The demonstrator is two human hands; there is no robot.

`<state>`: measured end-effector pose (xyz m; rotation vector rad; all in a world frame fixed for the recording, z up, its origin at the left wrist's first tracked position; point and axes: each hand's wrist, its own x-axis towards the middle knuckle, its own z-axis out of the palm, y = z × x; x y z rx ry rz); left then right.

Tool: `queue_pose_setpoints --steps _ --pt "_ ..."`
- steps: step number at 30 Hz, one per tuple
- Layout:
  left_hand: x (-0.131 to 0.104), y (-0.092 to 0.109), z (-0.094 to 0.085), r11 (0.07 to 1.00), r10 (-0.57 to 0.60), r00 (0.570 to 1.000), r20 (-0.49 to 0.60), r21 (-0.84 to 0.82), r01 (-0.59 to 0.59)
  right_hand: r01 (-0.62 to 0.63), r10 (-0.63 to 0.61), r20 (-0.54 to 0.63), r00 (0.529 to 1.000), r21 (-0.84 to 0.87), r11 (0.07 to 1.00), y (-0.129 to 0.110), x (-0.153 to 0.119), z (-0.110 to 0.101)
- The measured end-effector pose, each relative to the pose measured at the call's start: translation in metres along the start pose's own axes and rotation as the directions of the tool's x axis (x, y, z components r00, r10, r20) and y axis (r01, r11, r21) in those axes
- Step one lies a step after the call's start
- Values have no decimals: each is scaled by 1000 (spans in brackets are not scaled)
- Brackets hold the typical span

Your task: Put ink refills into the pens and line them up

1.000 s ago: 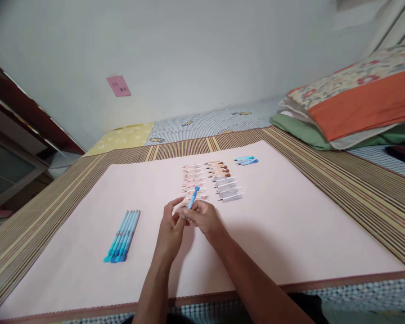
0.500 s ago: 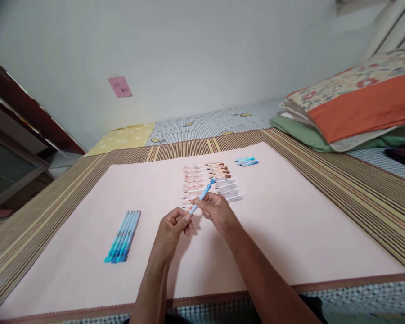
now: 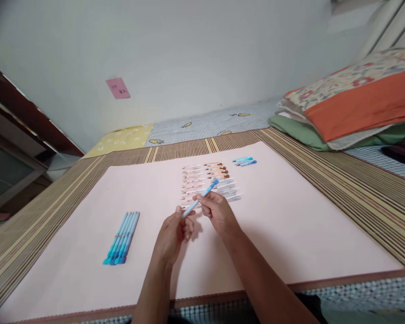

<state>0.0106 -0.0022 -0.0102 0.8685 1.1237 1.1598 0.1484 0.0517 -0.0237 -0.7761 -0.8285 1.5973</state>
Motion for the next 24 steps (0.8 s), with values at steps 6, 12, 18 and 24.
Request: queue_pose_setpoints --steps 6,12,18,24 --pt "-4 1 0 965 218 971 -95 170 -200 2 -2 -4 1000 5 1000 -2 -2 4" --pt "-6 0 2 921 343 927 -153 249 -299 -58 61 -23 998 107 993 1 -2 11" --pt "-2 0 0 977 149 981 -128 -135 -166 -48 40 64 997 136 990 -3 -3 8" --pt "-2 2 -1 973 109 990 -86 -194 -123 -19 16 60 998 46 999 -4 -2 5"
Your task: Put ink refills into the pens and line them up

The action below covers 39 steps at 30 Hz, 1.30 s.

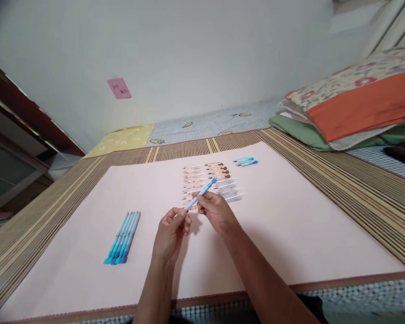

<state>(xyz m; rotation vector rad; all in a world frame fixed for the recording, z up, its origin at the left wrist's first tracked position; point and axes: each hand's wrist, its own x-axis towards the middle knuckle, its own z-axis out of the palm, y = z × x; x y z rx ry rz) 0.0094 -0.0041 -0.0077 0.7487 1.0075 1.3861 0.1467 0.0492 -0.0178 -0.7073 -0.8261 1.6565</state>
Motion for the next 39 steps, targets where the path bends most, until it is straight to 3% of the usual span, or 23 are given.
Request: queue_pose_setpoints --steps 5,9,11,13,16,19,22,28,36,39 --pt "-4 -3 3 938 227 974 -14 271 -215 40 -37 -82 996 33 999 5 1 4" --pt "-8 -6 1 696 458 886 74 589 -409 48 -35 -114 993 107 993 8 1 6" --pt "-9 -7 0 581 534 834 138 656 -481 40 -20 -128 992 156 987 9 1 8" --pt "-8 -8 0 534 567 807 168 670 -515 25 5 -146 989 199 980 9 0 9" --pt "-7 -8 1 631 512 851 120 619 -467 5 23 -132 991 209 978 7 0 10" --pt "-5 -6 4 855 331 943 28 414 -313 -13 20 -42 999 173 985 4 -1 8" --pt "-3 -5 5 961 173 985 22 214 -174 1 -1 -6 1000 132 991 1 -1 4" --pt "1 -4 1 987 126 991 31 92 -129 -24 23 16 1000 60 998 1 -2 2" --pt "-4 -5 2 905 295 955 13 317 -284 -9 14 -39 999 106 994 12 0 4" --pt "-1 -6 1 954 262 962 -73 169 -247 -9 13 -44 999 96 995 15 -1 8"
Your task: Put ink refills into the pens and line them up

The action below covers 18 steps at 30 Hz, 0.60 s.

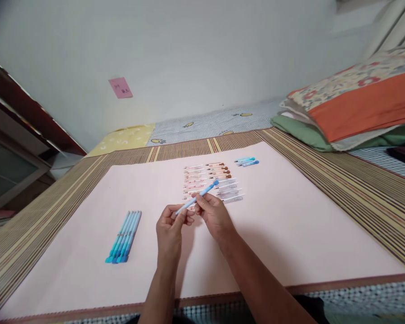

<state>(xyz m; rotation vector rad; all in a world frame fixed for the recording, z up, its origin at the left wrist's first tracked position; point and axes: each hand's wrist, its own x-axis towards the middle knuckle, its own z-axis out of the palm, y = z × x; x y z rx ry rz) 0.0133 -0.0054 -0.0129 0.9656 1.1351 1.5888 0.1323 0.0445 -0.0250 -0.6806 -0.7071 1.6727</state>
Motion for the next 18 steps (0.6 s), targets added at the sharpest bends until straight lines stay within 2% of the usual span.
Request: queue_pose_setpoints --steps 3,5,8,10,13,18 --pt "5 2 -3 974 -110 992 -64 -208 94 19 -19 -4 1000 -56 998 -3 -1 2" --pt "8 4 -5 959 -146 985 -92 -257 118 97 -105 -69 992 -107 989 -8 -1 0" --pt "9 7 -7 953 -171 979 -109 -273 136 240 -290 -157 944 -273 931 -17 -1 -7" --pt "9 7 -7 949 -186 977 -107 -279 150 294 -370 -118 922 -411 863 -21 -2 -10" --pt "9 5 -7 948 -183 978 -101 -281 148 325 -414 -62 908 -519 791 -23 -4 -10" --pt "7 4 -5 959 -144 984 -106 -261 112 337 -430 -88 899 -489 805 -15 -4 -6"
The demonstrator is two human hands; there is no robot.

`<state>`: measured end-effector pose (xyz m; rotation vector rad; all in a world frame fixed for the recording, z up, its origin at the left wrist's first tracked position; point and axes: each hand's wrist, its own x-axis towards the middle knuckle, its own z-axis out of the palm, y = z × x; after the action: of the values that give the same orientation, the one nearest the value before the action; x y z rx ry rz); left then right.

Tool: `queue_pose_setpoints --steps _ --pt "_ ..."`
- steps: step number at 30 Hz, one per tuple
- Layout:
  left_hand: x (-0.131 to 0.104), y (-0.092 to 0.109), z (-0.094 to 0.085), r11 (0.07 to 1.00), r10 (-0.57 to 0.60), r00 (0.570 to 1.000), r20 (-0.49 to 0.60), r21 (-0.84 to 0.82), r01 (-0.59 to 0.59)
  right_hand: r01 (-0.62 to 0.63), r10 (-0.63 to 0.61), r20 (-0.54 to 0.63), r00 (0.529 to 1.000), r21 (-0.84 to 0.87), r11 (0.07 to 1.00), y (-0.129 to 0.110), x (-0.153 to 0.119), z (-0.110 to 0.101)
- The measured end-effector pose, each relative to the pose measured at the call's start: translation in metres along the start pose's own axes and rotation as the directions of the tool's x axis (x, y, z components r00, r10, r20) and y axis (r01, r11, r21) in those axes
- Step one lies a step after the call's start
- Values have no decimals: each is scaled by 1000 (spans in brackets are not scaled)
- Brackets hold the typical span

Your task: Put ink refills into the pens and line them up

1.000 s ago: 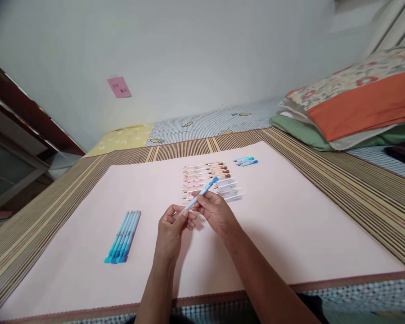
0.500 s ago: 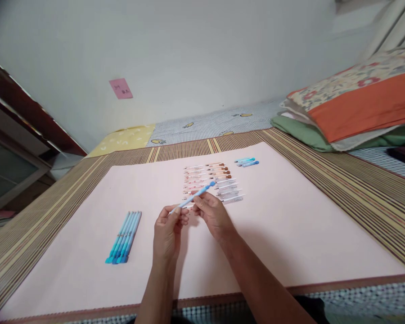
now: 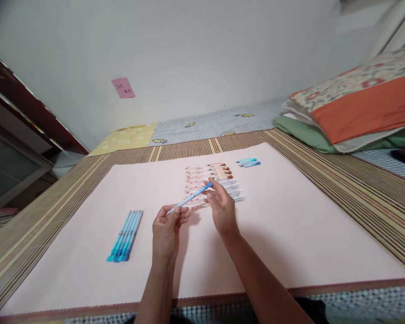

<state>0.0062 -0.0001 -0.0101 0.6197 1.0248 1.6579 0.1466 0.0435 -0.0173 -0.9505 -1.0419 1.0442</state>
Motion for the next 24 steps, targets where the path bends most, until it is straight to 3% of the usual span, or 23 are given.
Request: queue_pose_setpoints --steps 24 --pt "-1 0 2 995 58 998 1 84 -58 -170 177 -43 983 142 975 11 2 -3"
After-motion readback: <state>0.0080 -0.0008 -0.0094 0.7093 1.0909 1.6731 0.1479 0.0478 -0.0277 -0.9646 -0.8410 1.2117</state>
